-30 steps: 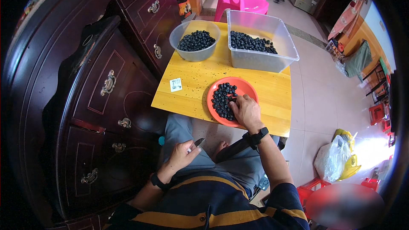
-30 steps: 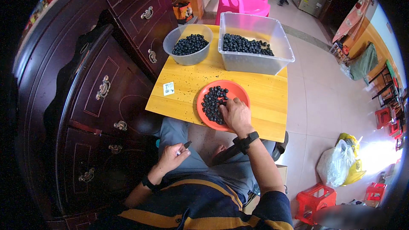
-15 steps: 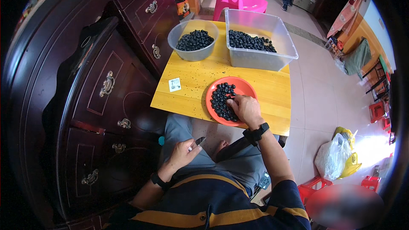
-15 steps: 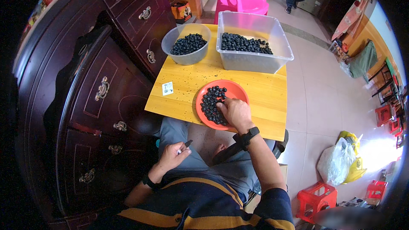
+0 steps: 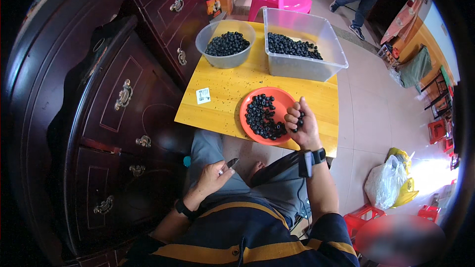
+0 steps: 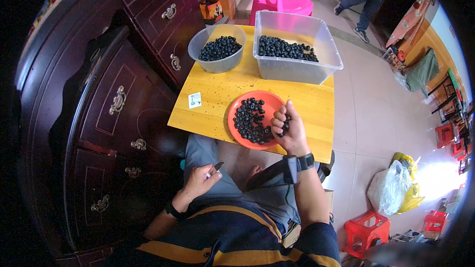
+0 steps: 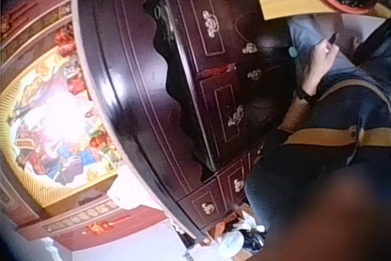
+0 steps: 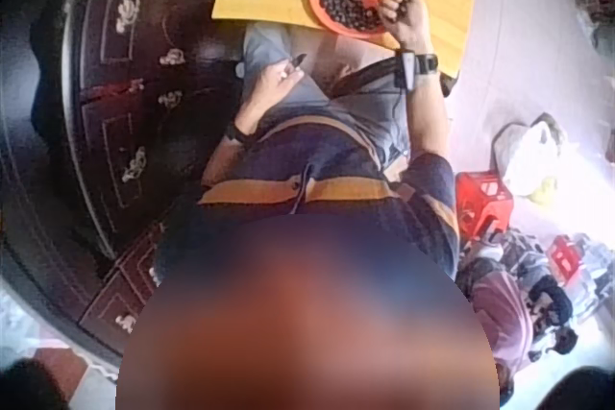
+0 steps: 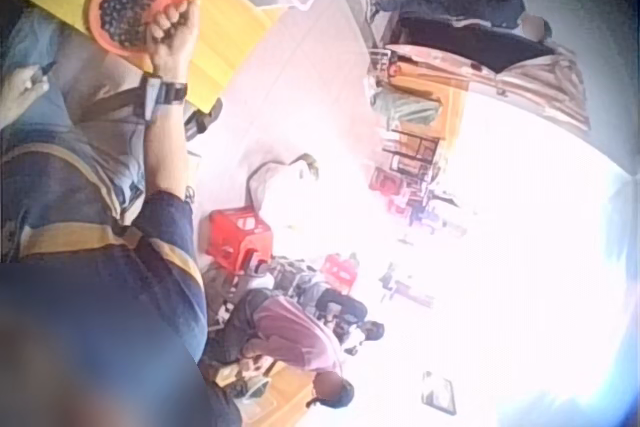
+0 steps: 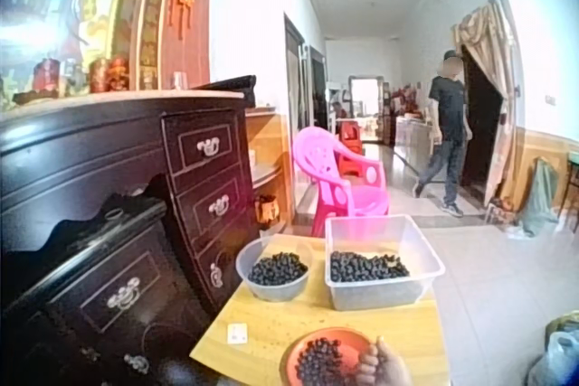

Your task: The recorder is sitting at a small table, using a small utility knife to remove stems from dark berries (possibly blueberries or similar) and sorting them into different containers.

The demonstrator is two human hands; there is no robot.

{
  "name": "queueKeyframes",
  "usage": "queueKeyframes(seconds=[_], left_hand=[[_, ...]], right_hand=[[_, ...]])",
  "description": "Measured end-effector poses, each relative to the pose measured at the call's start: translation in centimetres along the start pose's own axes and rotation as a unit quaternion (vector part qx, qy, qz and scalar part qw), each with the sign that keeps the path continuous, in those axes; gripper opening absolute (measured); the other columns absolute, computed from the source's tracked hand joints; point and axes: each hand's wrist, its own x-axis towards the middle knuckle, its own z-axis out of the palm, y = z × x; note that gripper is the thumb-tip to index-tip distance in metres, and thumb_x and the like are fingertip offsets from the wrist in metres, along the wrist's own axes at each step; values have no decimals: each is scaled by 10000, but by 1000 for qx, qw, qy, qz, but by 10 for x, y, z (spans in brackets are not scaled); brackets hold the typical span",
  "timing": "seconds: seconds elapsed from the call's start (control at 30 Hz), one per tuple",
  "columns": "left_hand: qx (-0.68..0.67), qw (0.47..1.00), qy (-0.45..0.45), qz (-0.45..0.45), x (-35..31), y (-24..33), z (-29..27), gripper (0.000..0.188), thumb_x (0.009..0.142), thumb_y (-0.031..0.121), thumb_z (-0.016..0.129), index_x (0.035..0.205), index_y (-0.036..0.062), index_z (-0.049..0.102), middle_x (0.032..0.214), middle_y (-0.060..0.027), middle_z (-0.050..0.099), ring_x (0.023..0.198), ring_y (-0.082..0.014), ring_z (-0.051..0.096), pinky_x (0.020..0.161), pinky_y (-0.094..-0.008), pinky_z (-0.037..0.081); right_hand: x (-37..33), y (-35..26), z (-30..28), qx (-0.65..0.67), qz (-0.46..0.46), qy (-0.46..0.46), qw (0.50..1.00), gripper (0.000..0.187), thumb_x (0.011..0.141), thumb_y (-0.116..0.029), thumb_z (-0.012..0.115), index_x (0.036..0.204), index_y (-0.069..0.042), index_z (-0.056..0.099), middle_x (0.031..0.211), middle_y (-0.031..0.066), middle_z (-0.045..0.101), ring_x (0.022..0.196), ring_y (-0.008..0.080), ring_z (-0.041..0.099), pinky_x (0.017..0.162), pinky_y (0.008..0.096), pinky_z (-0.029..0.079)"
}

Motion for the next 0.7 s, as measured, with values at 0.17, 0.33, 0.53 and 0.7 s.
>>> queueKeyframes(seconds=[0.17,0.33,0.53,0.7], left_hand=[[-4,1000,-8,-8,-3,1,-1,244,842,182,699,757,2,559,630,-122,591,576,-209,590,546,-333,459],[6,1000,-30,-7,2,12,-2,255,849,209,687,775,3,555,662,-153,607,605,-305,627,558,-365,474],[-5,998,-20,56,12,39,0,213,851,142,696,770,-3,563,634,-87,579,573,-134,547,557,-304,452],[-59,994,-1,96,11,68,-3,206,830,131,728,838,7,564,663,-61,576,591,-106,534,559,-290,450]], right_hand=[[-34,21,-10,216,27,0,976,298,1014,-330,453,999,-67,592,893,42,573,771,166,521,673,294,468],[-56,45,-14,239,24,21,971,363,1011,-323,450,1130,-32,631,1200,153,614,1068,269,580,912,383,497],[-65,67,21,166,1,39,985,457,1009,-340,434,1300,-2,532,1395,200,488,1293,328,462,1079,461,382],[-72,81,20,146,17,25,989,489,1009,-371,423,1338,-19,510,1444,212,432,1353,339,396,1121,481,317]])
